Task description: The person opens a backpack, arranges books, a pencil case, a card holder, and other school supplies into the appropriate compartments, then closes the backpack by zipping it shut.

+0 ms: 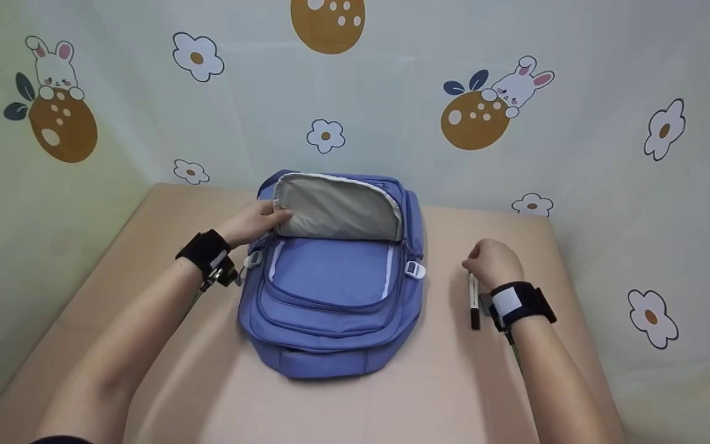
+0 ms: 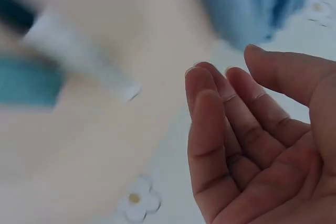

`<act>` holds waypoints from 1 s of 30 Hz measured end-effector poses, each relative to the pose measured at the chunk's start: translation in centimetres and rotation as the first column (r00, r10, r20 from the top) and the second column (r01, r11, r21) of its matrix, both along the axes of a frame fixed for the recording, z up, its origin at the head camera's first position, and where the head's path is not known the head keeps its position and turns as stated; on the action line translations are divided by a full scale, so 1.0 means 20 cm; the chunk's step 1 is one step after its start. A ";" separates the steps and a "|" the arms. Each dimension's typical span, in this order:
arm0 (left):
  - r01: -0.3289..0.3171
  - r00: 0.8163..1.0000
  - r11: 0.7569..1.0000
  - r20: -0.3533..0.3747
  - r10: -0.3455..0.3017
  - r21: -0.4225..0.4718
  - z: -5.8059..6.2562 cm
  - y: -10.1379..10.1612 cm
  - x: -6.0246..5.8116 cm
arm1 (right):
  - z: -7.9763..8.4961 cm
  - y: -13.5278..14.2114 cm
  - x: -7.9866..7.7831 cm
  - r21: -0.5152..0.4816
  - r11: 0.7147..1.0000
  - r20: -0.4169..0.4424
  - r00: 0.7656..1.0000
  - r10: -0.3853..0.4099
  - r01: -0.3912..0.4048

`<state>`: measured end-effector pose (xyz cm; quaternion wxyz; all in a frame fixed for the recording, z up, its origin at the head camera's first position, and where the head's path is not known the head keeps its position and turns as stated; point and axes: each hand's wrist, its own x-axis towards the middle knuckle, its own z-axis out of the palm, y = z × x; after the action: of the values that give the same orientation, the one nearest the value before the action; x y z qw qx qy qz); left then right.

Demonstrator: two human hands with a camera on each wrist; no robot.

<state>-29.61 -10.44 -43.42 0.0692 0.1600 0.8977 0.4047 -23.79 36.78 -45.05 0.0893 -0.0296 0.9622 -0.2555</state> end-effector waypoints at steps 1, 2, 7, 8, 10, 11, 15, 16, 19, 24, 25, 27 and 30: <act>-0.002 1.000 1.000 0.005 0.002 0.003 0.00 0.00 0.00 | -0.02 0.02 0.01 0.042 0.999 0.014 1.000 -0.014 0.014; -0.005 1.000 1.000 0.010 0.005 0.007 0.00 0.00 0.00 | -0.05 0.03 0.01 0.069 0.997 0.031 0.999 -0.028 0.026; -0.019 1.000 1.000 0.016 0.018 0.007 -0.01 -0.01 0.00 | -0.12 0.04 0.01 0.115 0.991 0.075 0.994 -0.075 0.066; -0.020 1.000 1.000 0.017 0.020 0.004 -0.01 -0.01 0.00 | -0.13 0.03 0.01 0.117 0.991 0.075 0.994 -0.079 0.070; -0.025 1.000 1.000 0.019 0.025 0.001 -0.01 -0.01 0.00 | -0.15 0.02 0.00 0.120 0.990 0.065 0.994 -0.083 0.074; -0.026 0.999 1.000 0.021 0.026 0.002 -0.01 -0.01 0.00 | -0.16 0.01 0.00 0.124 0.989 0.058 0.995 -0.084 0.076; -0.025 1.000 1.000 0.018 0.025 0.004 -0.01 -0.01 0.00 | -0.19 -0.02 -0.01 0.122 0.989 0.032 0.996 -0.083 0.078; -0.024 1.000 1.000 0.013 0.024 0.001 -0.01 -0.01 0.00 | -0.20 -0.02 -0.01 0.126 0.989 0.021 0.996 -0.082 0.079; -0.024 1.000 1.000 0.006 0.024 -0.002 -0.01 0.00 0.00 | -0.21 -0.04 -0.02 0.135 0.987 0.000 0.996 -0.092 0.092; -0.018 1.000 1.000 0.013 0.018 0.004 -0.01 0.00 0.01 | -0.18 -0.06 -0.01 0.122 0.988 0.015 0.995 -0.098 0.096; -0.016 1.000 1.000 0.013 0.016 0.006 -0.01 0.00 0.01 | -0.17 -0.06 -0.01 0.119 0.989 0.011 0.996 -0.091 0.089; -0.013 1.000 1.000 0.009 0.013 0.007 -0.01 0.00 0.01 | -0.12 -0.07 0.00 0.108 0.991 -0.005 0.997 -0.078 0.078; -0.022 1.000 1.000 -0.008 0.022 0.009 -0.01 -0.01 0.01 | -0.03 -0.11 0.02 0.070 0.995 -0.056 0.996 -0.068 0.072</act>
<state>-29.35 -10.58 -43.60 0.0605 0.1519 0.8978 0.4089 -23.33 34.66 -45.61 0.0554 0.0004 0.9733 -0.2228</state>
